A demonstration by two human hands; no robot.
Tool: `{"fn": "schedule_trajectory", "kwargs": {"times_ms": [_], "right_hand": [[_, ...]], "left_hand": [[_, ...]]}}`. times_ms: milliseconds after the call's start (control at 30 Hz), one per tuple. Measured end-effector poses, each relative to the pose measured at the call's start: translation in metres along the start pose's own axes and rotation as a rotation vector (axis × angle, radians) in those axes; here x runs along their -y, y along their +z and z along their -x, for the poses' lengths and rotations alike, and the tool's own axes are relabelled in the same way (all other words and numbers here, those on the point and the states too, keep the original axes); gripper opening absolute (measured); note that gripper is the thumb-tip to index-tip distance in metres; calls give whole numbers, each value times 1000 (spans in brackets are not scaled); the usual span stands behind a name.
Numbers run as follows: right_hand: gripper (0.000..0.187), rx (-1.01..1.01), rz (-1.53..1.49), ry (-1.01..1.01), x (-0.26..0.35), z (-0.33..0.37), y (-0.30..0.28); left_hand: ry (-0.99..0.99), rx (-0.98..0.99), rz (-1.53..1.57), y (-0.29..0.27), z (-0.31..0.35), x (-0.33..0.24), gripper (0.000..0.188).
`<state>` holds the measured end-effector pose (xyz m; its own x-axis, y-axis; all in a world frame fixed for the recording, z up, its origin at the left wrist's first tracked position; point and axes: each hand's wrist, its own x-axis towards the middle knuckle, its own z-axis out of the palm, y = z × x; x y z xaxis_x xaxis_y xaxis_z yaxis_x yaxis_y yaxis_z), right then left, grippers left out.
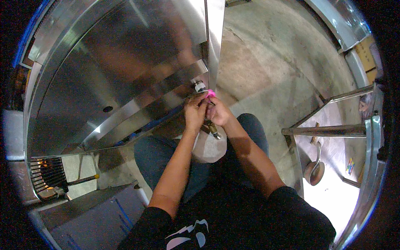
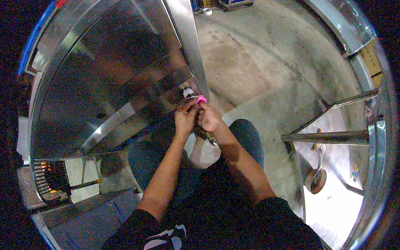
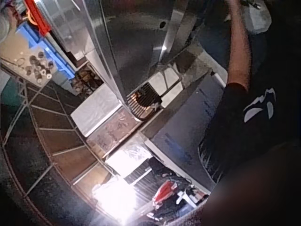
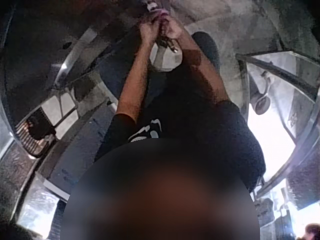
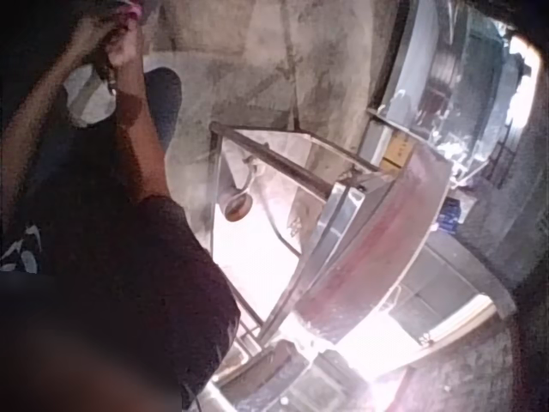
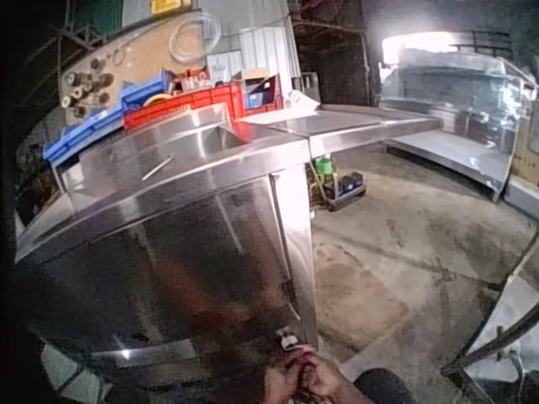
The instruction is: The person wraps pink thread seal tape around a brass plumbing fitting, then screws the fitting into a port on a stainless steel unit. They tighten the connection by hand and adjust the fitting's orientation.
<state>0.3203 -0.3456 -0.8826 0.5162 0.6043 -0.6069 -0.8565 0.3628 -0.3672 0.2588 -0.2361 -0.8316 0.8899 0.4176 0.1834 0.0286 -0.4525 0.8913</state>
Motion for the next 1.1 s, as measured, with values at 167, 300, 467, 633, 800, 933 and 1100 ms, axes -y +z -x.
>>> {"fn": "schedule_trajectory", "kwargs": {"times_ms": [167, 300, 467, 633, 800, 933, 1100], "right_hand": [[17, -203, -51, -83, 12, -13, -3], [20, -134, -163, -60, 45, -2, 2], [22, -93, -116, -106, 69, -2, 6], [23, -78, -113, -175, 77, -2, 11], [25, -76, -50, -264, 86, 25, 34], [25, -56, 14, -345, 90, 50, 58], [24, -53, 81, -437, 86, 72, 79]], "left_hand": [[66, -16, -11, 6, -1, -1, 28], [10, -35, 24, 8, 1, -5, 31], [-59, -71, 100, 3, 0, -18, 33], [-185, -113, 98, -7, 0, -29, 31], [-165, -144, 192, -11, 2, -34, 31], [-153, -160, 174, -15, 2, -33, 30], [-184, -141, 215, -19, 4, -30, 25]]}}
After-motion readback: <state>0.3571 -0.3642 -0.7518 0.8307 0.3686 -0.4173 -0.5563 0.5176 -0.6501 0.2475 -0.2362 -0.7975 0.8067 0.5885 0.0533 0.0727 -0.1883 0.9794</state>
